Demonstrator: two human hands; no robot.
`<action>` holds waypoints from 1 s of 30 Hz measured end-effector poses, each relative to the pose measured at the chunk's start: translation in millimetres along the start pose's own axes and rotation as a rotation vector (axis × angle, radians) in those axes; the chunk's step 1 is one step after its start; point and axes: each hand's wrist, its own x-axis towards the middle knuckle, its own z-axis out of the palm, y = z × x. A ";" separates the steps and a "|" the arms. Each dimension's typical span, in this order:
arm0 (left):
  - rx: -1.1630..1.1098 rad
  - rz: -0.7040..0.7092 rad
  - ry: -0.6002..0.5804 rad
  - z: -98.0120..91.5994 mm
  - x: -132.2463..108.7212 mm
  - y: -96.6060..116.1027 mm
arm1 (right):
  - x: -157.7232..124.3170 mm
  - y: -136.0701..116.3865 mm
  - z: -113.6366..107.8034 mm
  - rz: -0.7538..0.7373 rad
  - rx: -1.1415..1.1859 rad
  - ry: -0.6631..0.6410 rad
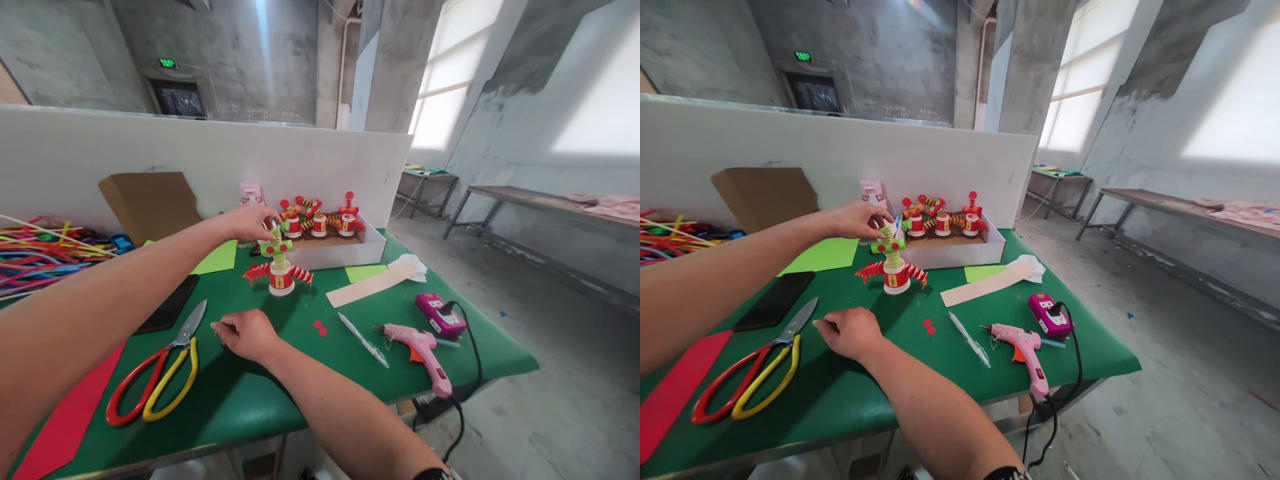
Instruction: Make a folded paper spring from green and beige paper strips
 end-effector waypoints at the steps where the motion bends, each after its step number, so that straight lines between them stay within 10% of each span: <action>1: 0.002 0.001 -0.002 0.1 0.0 -0.1 | 0.0 -0.1 -0.4 0.000 0.005 -0.002; 30: -0.241 -0.027 0.113 -16.9 -32.7 9.3 | 1.5 6.2 -7.3 0.096 0.287 0.051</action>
